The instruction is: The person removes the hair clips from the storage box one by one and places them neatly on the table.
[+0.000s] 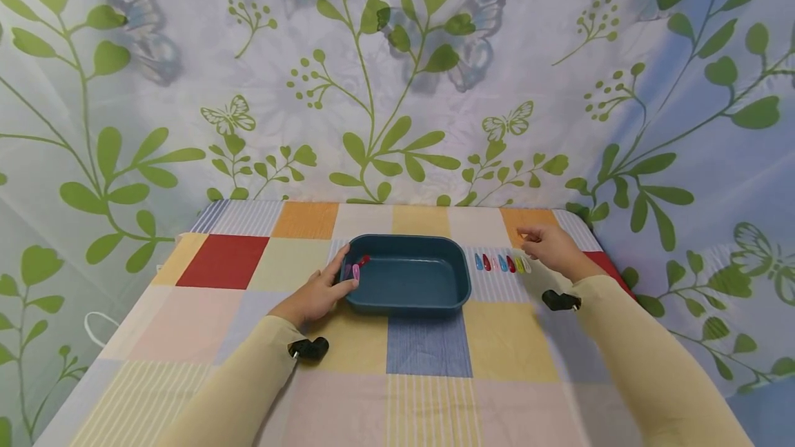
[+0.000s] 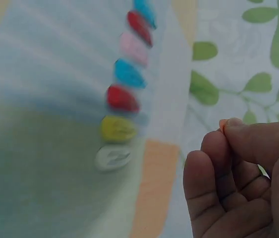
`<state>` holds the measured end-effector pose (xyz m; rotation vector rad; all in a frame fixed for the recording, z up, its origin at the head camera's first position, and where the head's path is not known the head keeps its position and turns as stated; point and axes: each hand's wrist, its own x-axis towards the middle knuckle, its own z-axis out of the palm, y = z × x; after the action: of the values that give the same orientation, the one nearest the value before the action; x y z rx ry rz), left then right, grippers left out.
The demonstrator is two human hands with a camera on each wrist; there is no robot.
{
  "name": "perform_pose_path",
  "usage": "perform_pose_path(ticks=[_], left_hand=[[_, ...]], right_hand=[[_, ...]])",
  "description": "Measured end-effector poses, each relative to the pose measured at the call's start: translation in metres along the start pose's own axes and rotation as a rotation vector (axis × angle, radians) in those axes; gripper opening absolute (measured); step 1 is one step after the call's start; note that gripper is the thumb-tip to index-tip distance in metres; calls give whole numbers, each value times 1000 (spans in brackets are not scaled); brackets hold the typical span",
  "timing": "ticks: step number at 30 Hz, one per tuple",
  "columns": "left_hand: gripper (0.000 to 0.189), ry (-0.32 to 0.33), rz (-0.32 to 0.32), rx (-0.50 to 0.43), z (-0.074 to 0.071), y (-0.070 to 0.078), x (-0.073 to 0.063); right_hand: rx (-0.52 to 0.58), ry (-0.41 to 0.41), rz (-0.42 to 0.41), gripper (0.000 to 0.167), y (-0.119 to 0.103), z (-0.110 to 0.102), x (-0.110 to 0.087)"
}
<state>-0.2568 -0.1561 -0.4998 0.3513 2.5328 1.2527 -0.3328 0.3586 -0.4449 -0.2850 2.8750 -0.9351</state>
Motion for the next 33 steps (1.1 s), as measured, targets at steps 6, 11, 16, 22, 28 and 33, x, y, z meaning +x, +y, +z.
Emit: perform_pose_path(ticks=[6,11,16,22,28,33], left_hand=[[84,2,2,-5,0,0,1],[83,2,8,-2,0,0,1],[82,2,17,1,0,0,2],[83,5,-3,-2,1,0,3],[82,8,-4,-6,1,0,3],[82,8,-3,-6,1,1,3]], right_hand=[[-37,-24,48,49,24,-2,-6],[-105,-36,61,47,39,-1,-8],[-121,-46,104,48,47,2,-8],[-112,-65,124,49,54,8,-8],[-122,-71,122,45,59,10,-9],[-158,-70,104,41,62,12,-9]])
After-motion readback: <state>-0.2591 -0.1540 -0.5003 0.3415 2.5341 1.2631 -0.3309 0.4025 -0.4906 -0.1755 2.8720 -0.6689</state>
